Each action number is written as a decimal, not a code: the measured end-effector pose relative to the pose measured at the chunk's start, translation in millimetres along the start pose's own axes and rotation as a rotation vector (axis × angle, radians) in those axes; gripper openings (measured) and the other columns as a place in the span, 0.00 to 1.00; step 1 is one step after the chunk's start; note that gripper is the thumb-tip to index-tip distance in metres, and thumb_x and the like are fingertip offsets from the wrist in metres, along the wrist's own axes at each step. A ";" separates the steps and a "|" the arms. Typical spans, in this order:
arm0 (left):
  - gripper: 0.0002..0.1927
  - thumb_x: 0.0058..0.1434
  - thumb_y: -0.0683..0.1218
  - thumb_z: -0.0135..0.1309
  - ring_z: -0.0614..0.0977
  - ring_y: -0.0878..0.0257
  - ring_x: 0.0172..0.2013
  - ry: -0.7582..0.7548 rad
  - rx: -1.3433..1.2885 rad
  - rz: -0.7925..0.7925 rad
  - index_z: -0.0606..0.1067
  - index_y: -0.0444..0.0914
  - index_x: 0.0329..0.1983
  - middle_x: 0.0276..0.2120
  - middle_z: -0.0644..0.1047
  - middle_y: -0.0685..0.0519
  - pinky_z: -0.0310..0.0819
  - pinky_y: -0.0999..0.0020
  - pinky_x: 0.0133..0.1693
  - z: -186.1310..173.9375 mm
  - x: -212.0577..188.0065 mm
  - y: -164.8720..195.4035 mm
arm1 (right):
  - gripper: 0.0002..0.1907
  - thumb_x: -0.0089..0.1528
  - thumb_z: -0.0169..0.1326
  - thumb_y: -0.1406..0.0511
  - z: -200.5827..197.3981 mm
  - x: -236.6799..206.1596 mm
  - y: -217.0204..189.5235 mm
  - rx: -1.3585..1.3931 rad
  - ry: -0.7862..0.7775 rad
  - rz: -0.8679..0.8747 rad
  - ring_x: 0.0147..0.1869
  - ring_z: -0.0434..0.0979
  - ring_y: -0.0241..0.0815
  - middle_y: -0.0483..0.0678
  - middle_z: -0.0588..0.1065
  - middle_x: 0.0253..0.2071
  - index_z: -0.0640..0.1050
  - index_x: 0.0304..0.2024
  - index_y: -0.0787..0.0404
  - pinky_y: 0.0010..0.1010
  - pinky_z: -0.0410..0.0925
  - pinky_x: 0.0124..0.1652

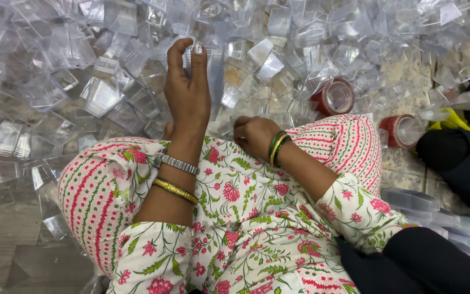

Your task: The person sits on the floor among large piles of clear plastic cups and repeatedly picks up cups one at a time, fitting them together into nested stacks. They occasionally turn a cup over and place finished stacks aside while other workers handle cups nearby.

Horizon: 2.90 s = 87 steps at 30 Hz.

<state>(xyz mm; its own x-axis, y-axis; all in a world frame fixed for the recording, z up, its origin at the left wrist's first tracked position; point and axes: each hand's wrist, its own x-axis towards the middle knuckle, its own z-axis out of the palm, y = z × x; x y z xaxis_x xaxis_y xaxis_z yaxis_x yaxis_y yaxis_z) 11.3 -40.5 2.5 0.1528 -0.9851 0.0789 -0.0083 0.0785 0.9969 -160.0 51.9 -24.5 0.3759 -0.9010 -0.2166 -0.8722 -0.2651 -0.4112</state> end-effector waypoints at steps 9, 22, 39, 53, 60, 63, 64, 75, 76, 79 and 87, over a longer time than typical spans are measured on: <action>0.21 0.73 0.59 0.52 0.71 0.72 0.29 -0.018 0.053 0.015 0.74 0.40 0.58 0.33 0.77 0.58 0.67 0.71 0.31 -0.9 -0.1 -2.9 | 0.12 0.60 0.61 0.67 -13.1 -6.3 22.6 0.075 0.240 0.070 0.48 0.82 0.51 0.49 0.80 0.49 0.83 0.47 0.56 0.40 0.74 0.48; 0.21 0.72 0.59 0.53 0.73 0.68 0.29 -0.014 0.073 0.005 0.74 0.40 0.56 0.35 0.80 0.54 0.69 0.69 0.32 0.1 1.1 -5.2 | 0.09 0.51 0.67 0.65 -26.7 -9.0 44.3 0.080 0.161 0.218 0.39 0.82 0.49 0.51 0.80 0.36 0.82 0.32 0.58 0.39 0.73 0.41; 0.19 0.72 0.57 0.53 0.74 0.71 0.29 -0.066 0.052 0.023 0.74 0.40 0.55 0.29 0.78 0.57 0.69 0.70 0.31 -1.1 0.5 -3.4 | 0.13 0.57 0.60 0.69 16.7 -6.7 14.9 0.118 0.218 0.076 0.41 0.85 0.44 0.48 0.83 0.42 0.84 0.44 0.54 0.34 0.76 0.41; 0.24 0.68 0.59 0.52 0.77 0.68 0.32 -0.398 0.244 -0.224 0.78 0.39 0.56 0.31 0.79 0.51 0.71 0.69 0.37 -1.2 0.9 -2.9 | 0.08 0.65 0.55 0.75 -25.0 -19.4 68.1 1.156 0.545 0.267 0.37 0.81 0.35 0.50 0.82 0.39 0.80 0.47 0.69 0.27 0.75 0.39; 0.29 0.67 0.56 0.53 0.74 0.62 0.58 -0.794 -0.020 -0.326 0.70 0.39 0.68 0.60 0.74 0.50 0.66 0.68 0.56 11.4 -7.4 -9.3 | 0.11 0.69 0.51 0.74 -48.0 -31.1 60.5 1.310 0.297 0.052 0.41 0.82 0.38 0.50 0.82 0.40 0.78 0.52 0.70 0.30 0.76 0.44; 0.29 0.68 0.56 0.49 0.73 0.61 0.62 -0.812 -0.199 -0.441 0.70 0.40 0.69 0.64 0.74 0.49 0.63 0.68 0.62 12.8 -6.9 -7.6 | 0.15 0.66 0.52 0.71 -43.9 -30.7 56.8 1.369 0.381 0.096 0.40 0.81 0.36 0.46 0.82 0.45 0.77 0.56 0.64 0.28 0.75 0.43; 0.28 0.68 0.57 0.48 0.74 0.60 0.61 -0.801 -0.246 -0.530 0.71 0.40 0.68 0.63 0.76 0.48 0.65 0.68 0.62 11.8 -5.6 -6.9 | 0.17 0.65 0.53 0.70 -40.0 -28.8 56.9 1.369 0.457 0.133 0.40 0.81 0.35 0.44 0.81 0.48 0.77 0.57 0.60 0.27 0.74 0.42; 0.41 0.64 0.67 0.45 0.69 0.58 0.66 -0.693 -0.170 -0.641 0.65 0.33 0.70 0.68 0.70 0.46 0.56 0.66 0.66 6.0 -2.5 -7.9 | 0.11 0.62 0.55 0.56 12.4 3.1 77.6 -0.061 0.027 0.372 0.44 0.81 0.57 0.54 0.81 0.40 0.83 0.44 0.47 0.47 0.73 0.46; 0.42 0.64 0.67 0.45 0.68 0.58 0.67 -0.703 -0.254 -0.649 0.65 0.32 0.70 0.69 0.68 0.46 0.55 0.66 0.66 6.3 -3.3 -6.8 | 0.12 0.61 0.55 0.55 9.9 1.8 78.0 -0.045 0.059 0.320 0.44 0.81 0.58 0.54 0.81 0.40 0.83 0.44 0.48 0.47 0.73 0.45; 0.43 0.64 0.69 0.43 0.66 0.58 0.68 -0.720 -0.226 -0.667 0.65 0.32 0.69 0.69 0.67 0.47 0.53 0.67 0.66 8.1 -5.0 0.1 | 0.17 0.57 0.59 0.53 4.6 -2.8 69.8 -0.077 0.062 0.194 0.40 0.80 0.60 0.56 0.80 0.38 0.82 0.45 0.51 0.49 0.72 0.40; 0.47 0.62 0.74 0.36 0.69 0.58 0.67 -0.734 -0.005 -0.572 0.68 0.33 0.68 0.68 0.70 0.46 0.51 0.66 0.67 -0.7 -11.8 17.0 | 0.12 0.65 0.60 0.61 -34.4 -14.4 50.8 0.673 0.714 0.542 0.33 0.77 0.35 0.53 0.83 0.36 0.84 0.42 0.64 0.30 0.71 0.34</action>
<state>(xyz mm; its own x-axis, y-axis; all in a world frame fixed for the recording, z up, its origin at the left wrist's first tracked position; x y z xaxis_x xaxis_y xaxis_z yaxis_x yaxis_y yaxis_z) 10.1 -27.5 18.5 -0.5309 -0.7243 -0.4400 -0.1201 -0.4496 0.8851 -220.5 39.7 -11.8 -0.4561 -0.8888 -0.0437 -0.4381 0.2670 -0.8583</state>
